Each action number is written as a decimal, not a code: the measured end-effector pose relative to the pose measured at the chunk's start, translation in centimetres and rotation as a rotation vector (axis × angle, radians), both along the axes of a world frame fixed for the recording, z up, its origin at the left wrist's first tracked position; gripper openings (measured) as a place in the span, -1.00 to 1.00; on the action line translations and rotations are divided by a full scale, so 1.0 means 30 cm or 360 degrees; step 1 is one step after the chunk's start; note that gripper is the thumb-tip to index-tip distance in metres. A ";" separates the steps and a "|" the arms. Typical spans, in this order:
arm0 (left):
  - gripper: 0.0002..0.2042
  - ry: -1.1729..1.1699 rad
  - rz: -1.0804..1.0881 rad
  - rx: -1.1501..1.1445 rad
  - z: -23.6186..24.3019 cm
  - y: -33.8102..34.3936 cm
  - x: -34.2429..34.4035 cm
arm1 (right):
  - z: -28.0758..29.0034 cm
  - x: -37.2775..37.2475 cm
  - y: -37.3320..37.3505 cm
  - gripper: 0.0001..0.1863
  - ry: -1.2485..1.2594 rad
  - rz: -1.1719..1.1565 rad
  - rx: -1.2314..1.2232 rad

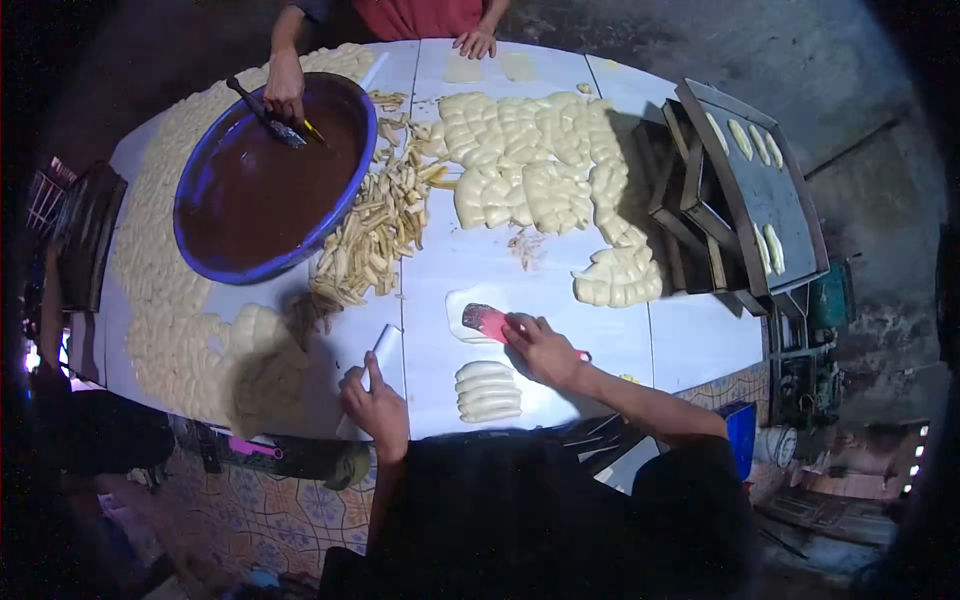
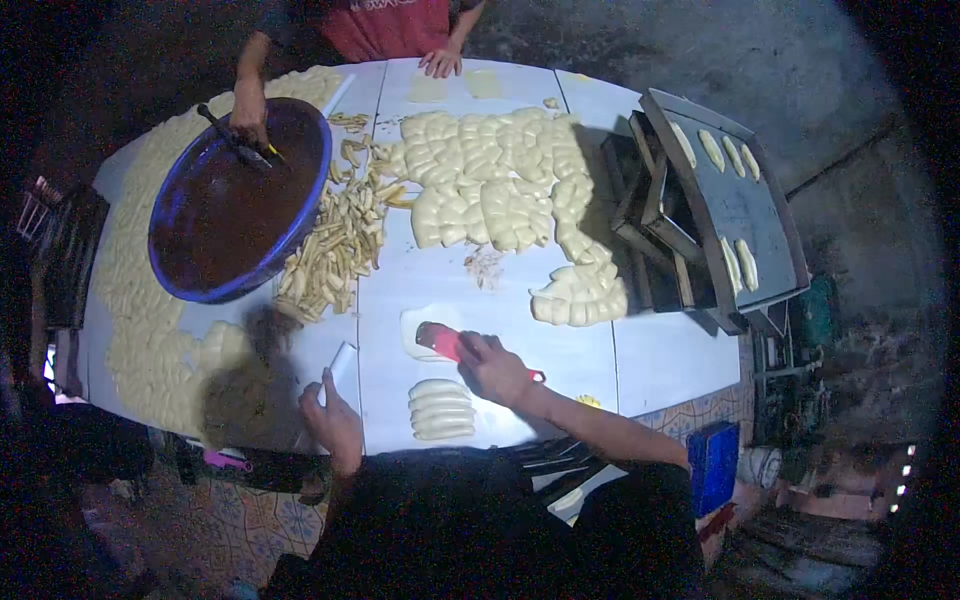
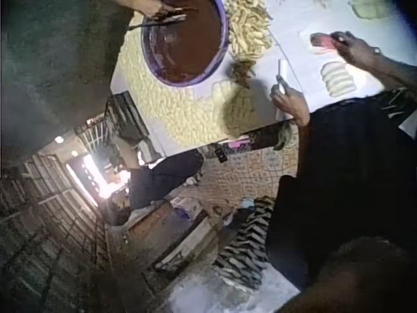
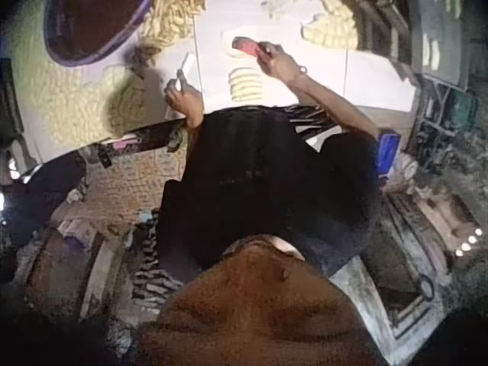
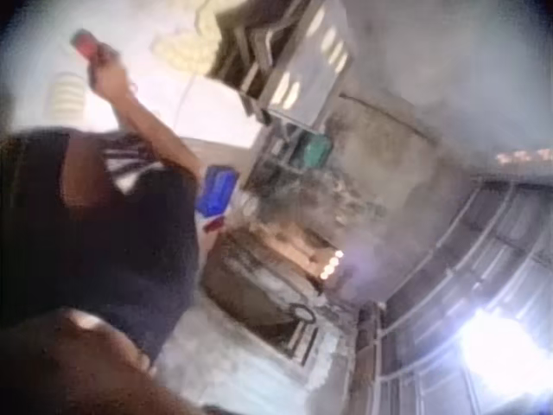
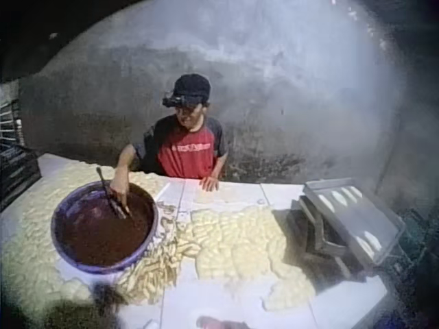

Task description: The person flattens dough pieces on a table, applies chocolate filling using a spatula, rolls the dough into logs by hand, and arranges the pastries onto baking trays.

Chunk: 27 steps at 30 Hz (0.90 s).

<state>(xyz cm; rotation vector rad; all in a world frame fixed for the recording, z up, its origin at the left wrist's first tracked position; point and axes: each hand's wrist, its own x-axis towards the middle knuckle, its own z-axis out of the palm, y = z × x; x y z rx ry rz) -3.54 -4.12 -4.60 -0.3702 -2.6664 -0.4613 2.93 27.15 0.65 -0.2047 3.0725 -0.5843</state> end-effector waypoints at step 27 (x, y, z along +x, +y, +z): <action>-0.44 -0.0032 0.0194 -0.0046 0.047 0.052 -0.030 | -0.108 -0.889 -0.133 -0.86 0.0535 -0.0203 -0.0641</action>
